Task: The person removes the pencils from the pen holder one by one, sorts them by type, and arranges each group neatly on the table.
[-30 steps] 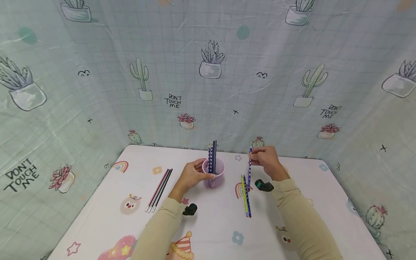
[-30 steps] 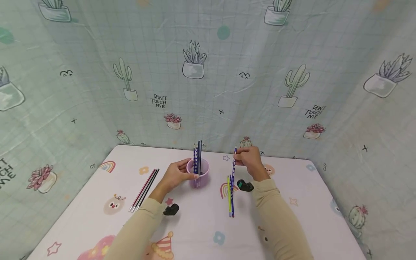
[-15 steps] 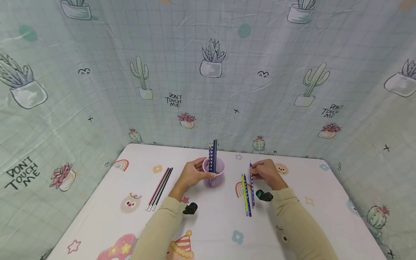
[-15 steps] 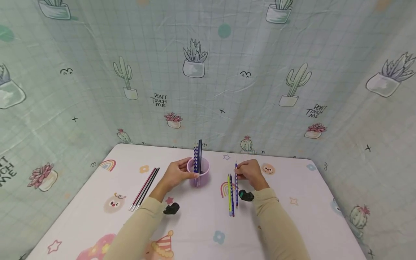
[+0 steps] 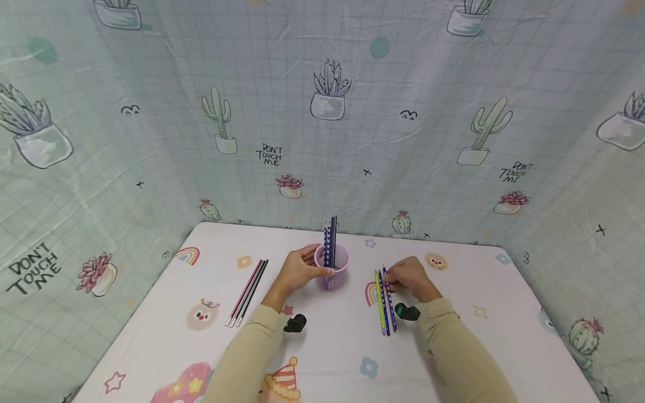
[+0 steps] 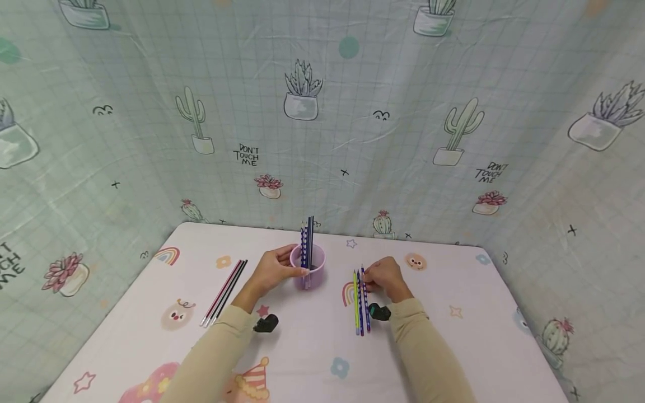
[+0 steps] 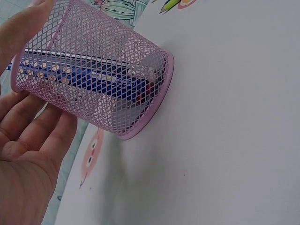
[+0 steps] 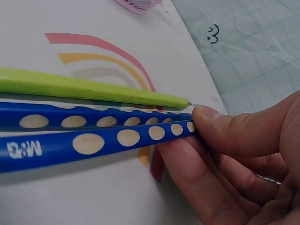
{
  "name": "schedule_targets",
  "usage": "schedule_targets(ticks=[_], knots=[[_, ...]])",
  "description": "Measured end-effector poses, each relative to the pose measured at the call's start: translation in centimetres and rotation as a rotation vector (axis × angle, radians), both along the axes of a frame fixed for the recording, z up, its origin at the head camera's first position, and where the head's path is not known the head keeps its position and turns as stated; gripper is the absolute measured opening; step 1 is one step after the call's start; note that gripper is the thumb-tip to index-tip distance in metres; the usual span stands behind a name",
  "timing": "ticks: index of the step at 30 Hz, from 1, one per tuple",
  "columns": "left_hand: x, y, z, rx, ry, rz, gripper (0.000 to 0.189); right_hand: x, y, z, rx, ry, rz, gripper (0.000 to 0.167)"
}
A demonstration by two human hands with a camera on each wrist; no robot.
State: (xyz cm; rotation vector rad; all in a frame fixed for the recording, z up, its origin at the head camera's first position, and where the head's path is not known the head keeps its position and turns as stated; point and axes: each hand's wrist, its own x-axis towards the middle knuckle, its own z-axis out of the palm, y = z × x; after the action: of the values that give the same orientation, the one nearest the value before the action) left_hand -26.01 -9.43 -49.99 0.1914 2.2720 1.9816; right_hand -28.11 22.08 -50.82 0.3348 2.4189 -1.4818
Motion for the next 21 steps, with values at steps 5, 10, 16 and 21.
schedule_targets(ticks=[5, 10, 16, 21], knots=[[0.01, 0.06, -0.01, 0.006, 0.001, -0.002, 0.08, 0.4, -0.19, -0.13, 0.021, 0.002, 0.008, 0.016], [-0.02, 0.09, 0.08, 0.003, 0.003, 0.0, 0.079, 0.48, -0.36, -0.24, 0.045, 0.01, 0.012, 0.015], [0.04, 0.11, 0.18, -0.006, 0.004, 0.006, 0.079, 0.58, -0.48, 0.03, 0.077, -0.013, 0.018, 0.014], [-0.02, 0.09, 0.01, -0.001, 0.001, 0.009, 0.079, 0.54, -0.53, 0.13, 0.077, -0.03, 0.019, 0.014]])
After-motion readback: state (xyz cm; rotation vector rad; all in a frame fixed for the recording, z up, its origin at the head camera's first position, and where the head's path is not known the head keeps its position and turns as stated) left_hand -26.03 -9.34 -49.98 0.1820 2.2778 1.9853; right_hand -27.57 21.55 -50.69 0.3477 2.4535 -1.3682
